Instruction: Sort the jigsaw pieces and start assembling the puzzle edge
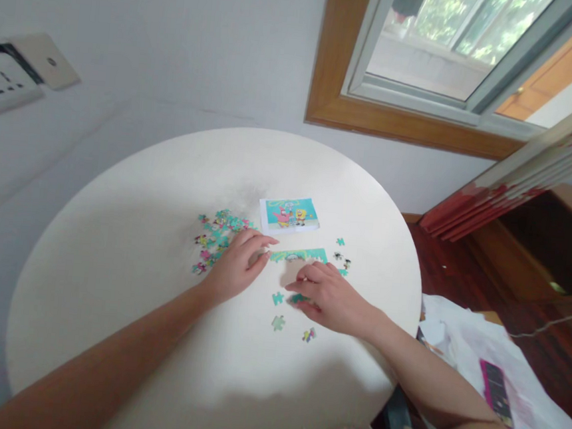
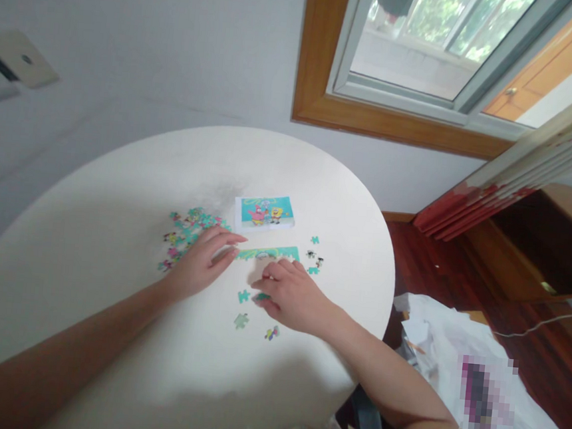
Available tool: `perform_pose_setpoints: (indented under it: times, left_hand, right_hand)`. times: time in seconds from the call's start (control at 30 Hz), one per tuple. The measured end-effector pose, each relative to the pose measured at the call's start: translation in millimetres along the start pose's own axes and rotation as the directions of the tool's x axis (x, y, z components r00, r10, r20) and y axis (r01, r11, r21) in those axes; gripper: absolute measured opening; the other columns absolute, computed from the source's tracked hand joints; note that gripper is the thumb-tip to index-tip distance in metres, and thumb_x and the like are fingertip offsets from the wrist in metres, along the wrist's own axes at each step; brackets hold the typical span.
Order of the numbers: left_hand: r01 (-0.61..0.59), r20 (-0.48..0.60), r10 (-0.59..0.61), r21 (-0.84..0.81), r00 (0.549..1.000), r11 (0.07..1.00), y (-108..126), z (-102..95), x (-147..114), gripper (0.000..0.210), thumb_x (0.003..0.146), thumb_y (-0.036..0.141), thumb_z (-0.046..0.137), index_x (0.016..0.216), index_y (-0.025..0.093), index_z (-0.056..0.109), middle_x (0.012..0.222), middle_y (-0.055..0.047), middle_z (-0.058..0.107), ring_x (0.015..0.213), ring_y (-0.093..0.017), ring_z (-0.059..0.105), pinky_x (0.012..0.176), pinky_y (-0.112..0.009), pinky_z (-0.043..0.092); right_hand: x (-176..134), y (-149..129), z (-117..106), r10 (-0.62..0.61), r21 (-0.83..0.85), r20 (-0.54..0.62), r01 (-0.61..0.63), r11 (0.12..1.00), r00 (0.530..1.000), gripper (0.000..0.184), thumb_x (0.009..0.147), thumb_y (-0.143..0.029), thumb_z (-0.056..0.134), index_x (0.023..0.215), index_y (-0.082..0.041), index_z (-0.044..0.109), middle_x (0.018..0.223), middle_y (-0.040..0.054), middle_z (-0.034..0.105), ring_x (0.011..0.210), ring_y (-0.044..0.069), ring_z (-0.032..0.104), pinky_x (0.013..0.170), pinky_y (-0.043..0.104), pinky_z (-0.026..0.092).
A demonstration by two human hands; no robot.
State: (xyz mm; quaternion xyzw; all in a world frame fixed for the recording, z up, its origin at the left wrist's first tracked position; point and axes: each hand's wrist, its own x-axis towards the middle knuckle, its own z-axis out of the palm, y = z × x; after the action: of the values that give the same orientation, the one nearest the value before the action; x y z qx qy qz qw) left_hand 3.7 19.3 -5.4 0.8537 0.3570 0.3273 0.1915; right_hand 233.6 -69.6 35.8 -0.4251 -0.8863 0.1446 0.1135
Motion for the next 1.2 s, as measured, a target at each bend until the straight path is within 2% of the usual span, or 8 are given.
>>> perform_pose_setpoints:
  times: [0.17,0.43,0.8,1.2]
  left_hand:
    - [0.009,0.008,-0.009,0.0,1.0,1.0,1.6,-0.3,-0.3,0.022,0.094,0.021,0.045,0.111,0.021,0.059,0.107,-0.006,0.059,0.107,-0.021,0.053,0.1,-0.039,0.043]
    - [0.0,0.019,0.0,0.002,1.0,1.0,1.7,-0.7,0.4,0.022,0.095,0.021,0.045,0.111,0.021,0.06,0.105,-0.006,0.06,0.106,-0.021,0.053,0.099,-0.038,0.042]
    - [0.003,0.007,-0.003,0.0,1.0,1.0,0.8,-0.6,-0.2,0.022,0.095,0.022,0.046,0.112,0.021,0.06,0.106,-0.006,0.059,0.106,-0.021,0.053,0.099,-0.038,0.043]
    - [-0.007,-0.03,0.007,-0.012,1.0,1.0,-0.4,-0.4,0.7,0.025,0.099,0.022,0.038,0.111,0.021,0.06,0.104,-0.006,0.058,0.105,-0.021,0.053,0.095,-0.037,0.043]
  right_hand:
    - [12.4,-4.1,17.6,0.009,0.002,-0.026,-0.009,1.0,1.0,0.031,0.092,-0.04,0.059,0.116,-0.021,0.067,0.107,0.009,0.062,0.1,0.024,0.051,0.084,0.038,0.038]
    - [11.2,-5.0,27.2,0.065,0.054,-0.075,-0.061,0.997,0.995,0.018,0.092,-0.028,0.059,0.106,-0.02,0.067,0.103,0.0081,0.061,0.099,0.023,0.049,0.083,0.037,0.037]
    - [12.0,-6.8,24.2,0.132,0.176,-0.088,-0.115,0.978,0.987,0.017,0.084,-0.02,0.068,0.1,-0.019,0.064,0.106,0.0082,0.06,0.103,0.024,0.051,0.088,0.037,0.04]
    - [17.4,-6.6,28.1,0.082,0.256,-0.162,-0.038,0.966,0.983,0.01,0.083,-0.011,0.063,0.086,-0.02,0.062,0.082,0.0021,0.069,0.084,0.018,0.06,0.08,0.032,0.039]
